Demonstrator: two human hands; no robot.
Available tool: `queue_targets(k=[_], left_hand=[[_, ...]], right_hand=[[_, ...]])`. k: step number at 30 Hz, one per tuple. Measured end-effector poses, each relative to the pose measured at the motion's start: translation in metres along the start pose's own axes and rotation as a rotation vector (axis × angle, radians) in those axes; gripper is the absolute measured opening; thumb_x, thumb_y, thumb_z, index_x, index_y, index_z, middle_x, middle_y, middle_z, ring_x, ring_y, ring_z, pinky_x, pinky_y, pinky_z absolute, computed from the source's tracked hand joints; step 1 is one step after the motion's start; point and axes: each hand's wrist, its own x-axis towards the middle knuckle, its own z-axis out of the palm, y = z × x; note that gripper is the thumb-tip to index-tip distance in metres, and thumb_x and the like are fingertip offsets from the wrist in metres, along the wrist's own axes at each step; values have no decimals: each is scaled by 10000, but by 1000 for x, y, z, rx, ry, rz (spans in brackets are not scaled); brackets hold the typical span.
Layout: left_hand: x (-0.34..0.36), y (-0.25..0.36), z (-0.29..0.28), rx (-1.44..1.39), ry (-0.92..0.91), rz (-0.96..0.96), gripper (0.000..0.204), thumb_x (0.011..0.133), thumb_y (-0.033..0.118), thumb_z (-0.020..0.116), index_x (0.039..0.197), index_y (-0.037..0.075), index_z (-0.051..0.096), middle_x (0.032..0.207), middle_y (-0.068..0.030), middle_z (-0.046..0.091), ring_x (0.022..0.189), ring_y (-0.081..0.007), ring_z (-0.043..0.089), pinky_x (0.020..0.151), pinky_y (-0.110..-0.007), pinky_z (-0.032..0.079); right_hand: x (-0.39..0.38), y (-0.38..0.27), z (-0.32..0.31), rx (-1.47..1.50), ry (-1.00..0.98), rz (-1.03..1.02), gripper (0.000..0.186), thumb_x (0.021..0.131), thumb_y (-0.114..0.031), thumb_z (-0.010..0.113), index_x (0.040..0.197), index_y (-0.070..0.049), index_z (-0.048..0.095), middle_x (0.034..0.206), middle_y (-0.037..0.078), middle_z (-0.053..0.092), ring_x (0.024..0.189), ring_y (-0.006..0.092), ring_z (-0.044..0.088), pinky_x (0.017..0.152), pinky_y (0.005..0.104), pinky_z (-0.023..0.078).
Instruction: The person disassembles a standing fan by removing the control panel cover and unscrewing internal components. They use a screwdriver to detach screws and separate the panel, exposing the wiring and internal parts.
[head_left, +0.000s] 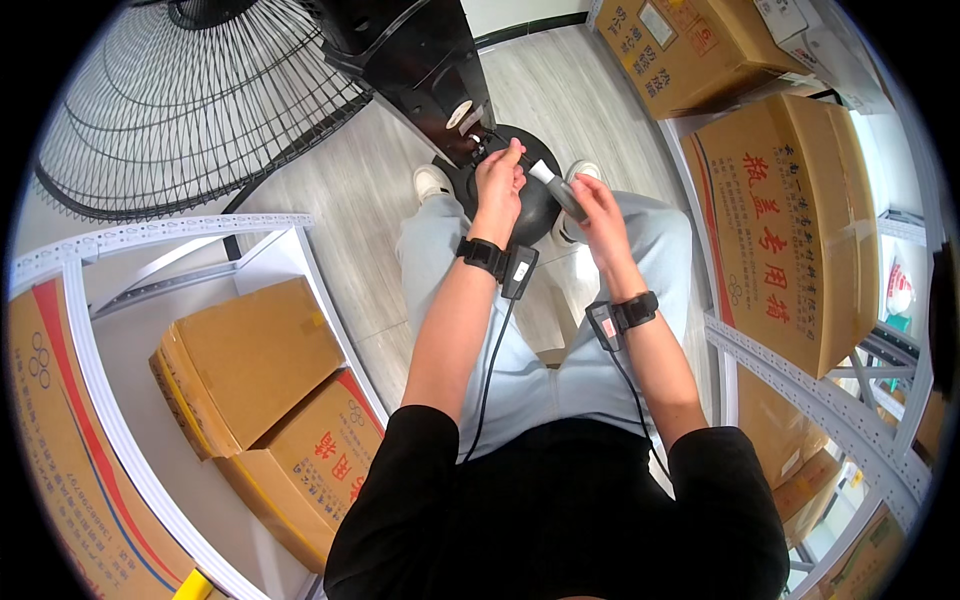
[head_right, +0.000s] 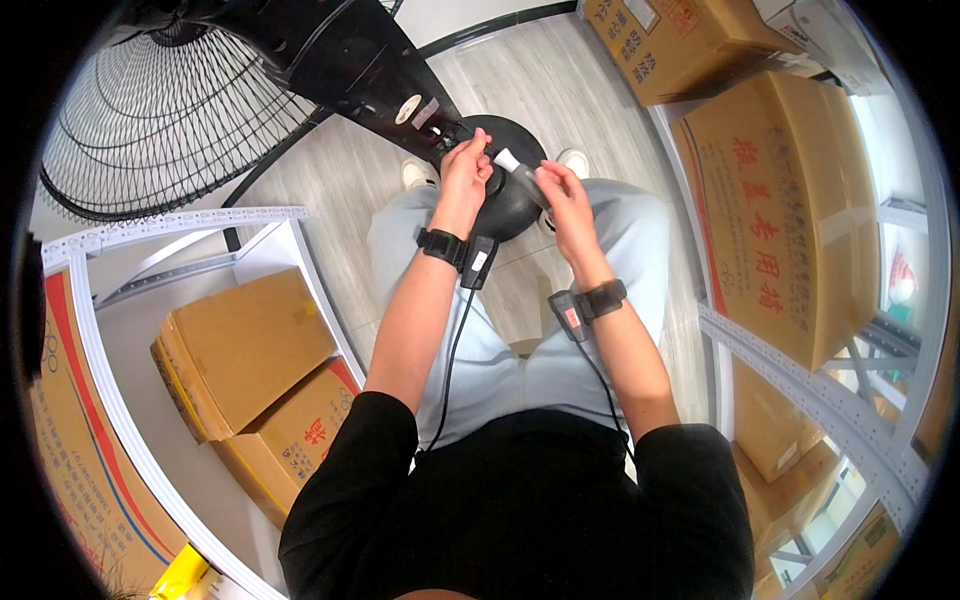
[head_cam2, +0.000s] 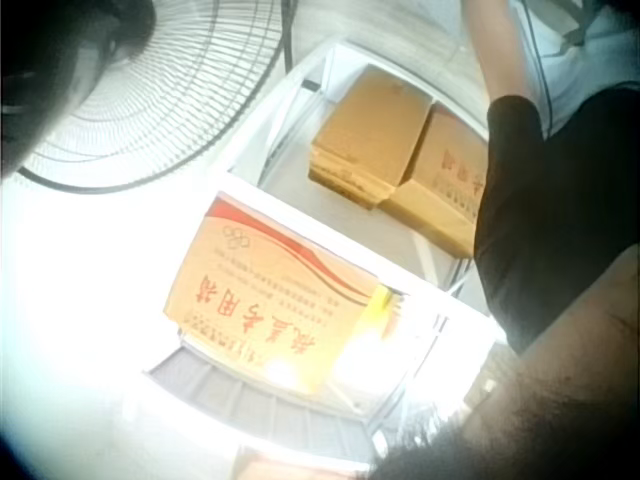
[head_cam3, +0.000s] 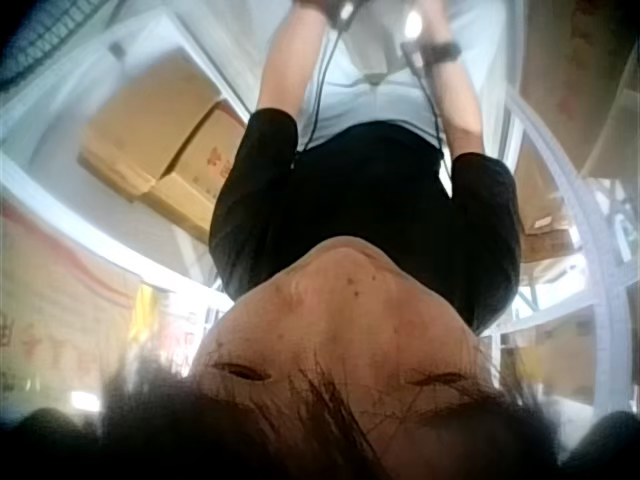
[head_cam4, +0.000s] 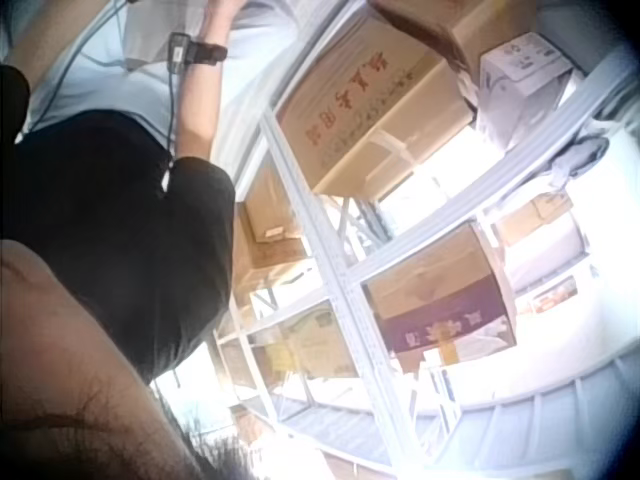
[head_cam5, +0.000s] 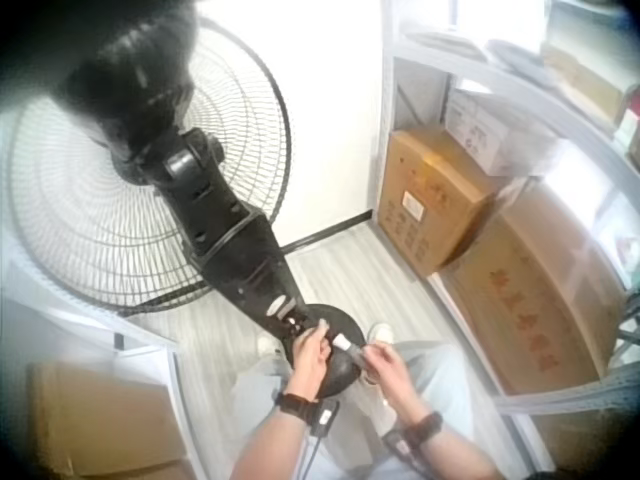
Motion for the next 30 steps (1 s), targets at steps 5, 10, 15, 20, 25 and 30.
queue_targets(k=[5, 10, 15, 20, 25, 30], left_hand=[[-7, -3, 3, -157, -107, -16, 301, 955, 298, 675, 1014, 4, 649, 683, 50, 440, 572, -59, 392, 486, -208, 320], [-10, 4, 10, -34, 77, -58, 289, 908, 274, 738, 1019, 20, 655, 689, 56, 455, 554, -55, 394, 474, -214, 305], [-5, 4, 6, 10, 88, -29, 237, 902, 235, 746, 974, 23, 672, 692, 55, 473, 547, -48, 393, 470, -214, 300], [-5, 0, -1, -111, -45, -1, 202, 918, 215, 724, 950, 21, 677, 674, 64, 457, 548, -40, 388, 463, -212, 285], [-11, 9, 10, -94, 38, -77, 193, 940, 212, 695, 972, 22, 680, 660, 70, 425, 546, -43, 390, 461, -216, 287], [-8, 7, 8, 6, 58, -51, 222, 958, 229, 671, 1016, 15, 673, 666, 66, 419, 554, -47, 396, 461, -217, 287]], right_hand=[[-2, -25, -8, 213, -31, 392, 451, 1006, -362, 575, 1232, 29, 559, 1210, 118, 576, 798, 171, 689, 677, 240, 582], [-3, -13, -8, 45, -59, 194, 340, 978, -239, 637, 1238, -37, 557, 1194, 53, 578, 906, 123, 656, 724, 224, 544], [-7, -13, 0, 3, -37, 59, 334, 952, -157, 667, 1254, -78, 550, 1190, 26, 583, 983, 130, 637, 823, 229, 528], [-12, -34, 5, 222, -7, 295, 335, 983, -189, 623, 1270, -41, 534, 1152, 67, 616, 955, 163, 665, 806, 245, 560], [-6, -23, -4, 126, -63, 234, 330, 999, -186, 594, 1278, -24, 525, 1144, 89, 626, 947, 172, 673, 798, 256, 575], [-13, -20, 10, 45, -24, 48, 345, 1000, -166, 585, 1299, -10, 512, 1182, 101, 610, 948, 177, 673, 816, 262, 575]])
